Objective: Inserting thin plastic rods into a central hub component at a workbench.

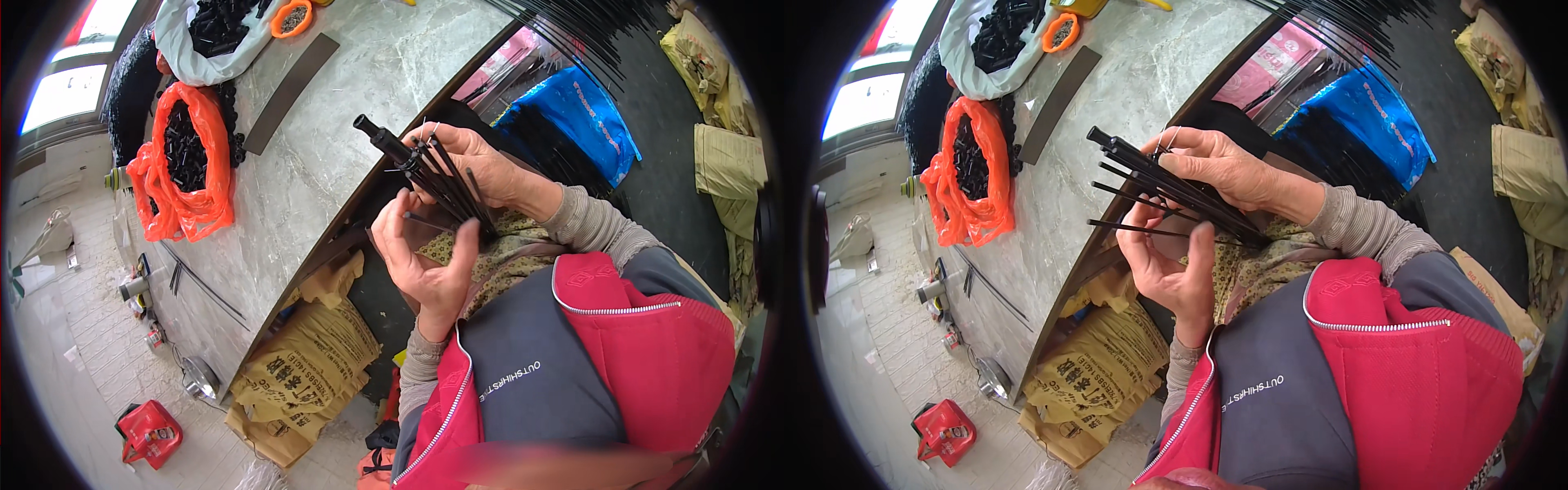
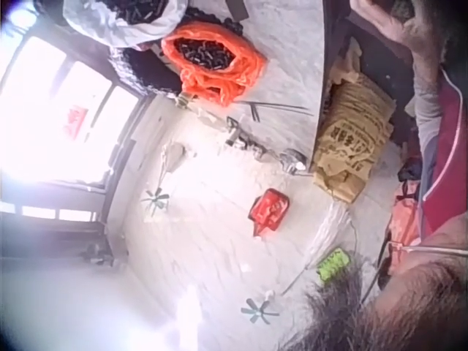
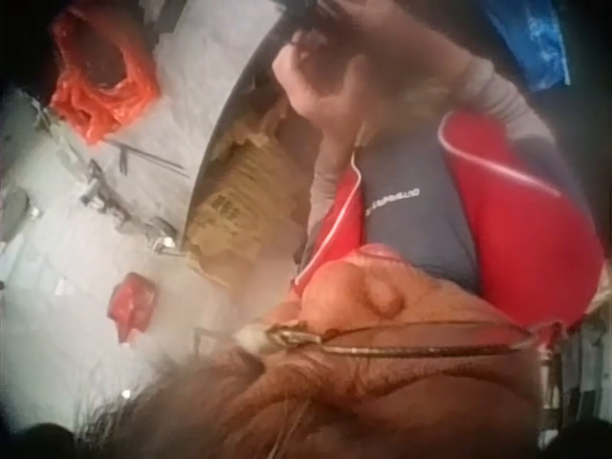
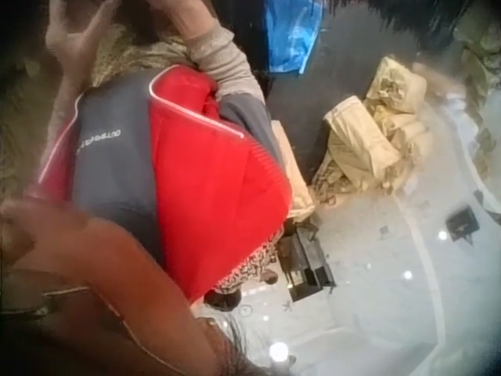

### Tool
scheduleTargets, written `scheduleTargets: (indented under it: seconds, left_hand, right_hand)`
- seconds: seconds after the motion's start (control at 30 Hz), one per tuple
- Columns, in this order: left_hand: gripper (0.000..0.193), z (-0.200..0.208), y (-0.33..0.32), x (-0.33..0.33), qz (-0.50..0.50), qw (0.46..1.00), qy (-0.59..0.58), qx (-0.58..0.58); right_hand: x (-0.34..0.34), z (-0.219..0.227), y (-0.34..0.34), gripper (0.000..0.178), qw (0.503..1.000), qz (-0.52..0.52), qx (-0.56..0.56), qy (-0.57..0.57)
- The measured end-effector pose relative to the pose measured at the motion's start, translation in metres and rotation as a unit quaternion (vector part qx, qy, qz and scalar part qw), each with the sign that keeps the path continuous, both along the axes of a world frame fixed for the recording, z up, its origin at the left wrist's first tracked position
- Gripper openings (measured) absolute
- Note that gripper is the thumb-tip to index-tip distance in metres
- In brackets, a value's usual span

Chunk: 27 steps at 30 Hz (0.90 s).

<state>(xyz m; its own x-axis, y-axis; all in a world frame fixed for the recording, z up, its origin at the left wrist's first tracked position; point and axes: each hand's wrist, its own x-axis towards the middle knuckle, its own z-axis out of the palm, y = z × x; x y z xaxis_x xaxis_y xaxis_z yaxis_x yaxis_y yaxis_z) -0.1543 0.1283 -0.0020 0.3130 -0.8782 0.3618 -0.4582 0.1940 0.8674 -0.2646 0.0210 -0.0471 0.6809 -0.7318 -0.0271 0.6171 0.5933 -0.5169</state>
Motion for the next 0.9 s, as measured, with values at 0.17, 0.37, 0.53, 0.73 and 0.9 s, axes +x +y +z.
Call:
scheduleTargets:
  seconds: [0.17,0.37,0.53,0.73,0.9]
  left_hand:
    - [0.058,0.002,-0.005,-0.003,0.031,0.999,0.005,0.027]
    - [0.039,0.005,-0.010,0.002,0.069,0.996,0.046,0.029]
    - [0.024,0.011,-0.013,0.003,0.089,0.979,0.184,0.026]
    - [0.019,0.013,-0.009,0.012,0.091,0.959,0.265,0.038]
    - [0.025,0.016,-0.011,0.013,0.096,0.953,0.282,0.047]
  right_hand:
    - [0.004,0.000,0.003,0.035,0.999,-0.028,-0.040,-0.017]
    - [0.009,0.015,0.012,0.033,0.992,-0.047,-0.105,0.051]
    - [0.016,0.019,0.021,0.029,0.982,-0.069,-0.151,0.087]
    - [0.020,0.018,0.021,0.028,0.985,-0.036,-0.159,0.052]
    - [0.022,0.013,0.020,0.032,0.982,-0.015,-0.170,0.084]
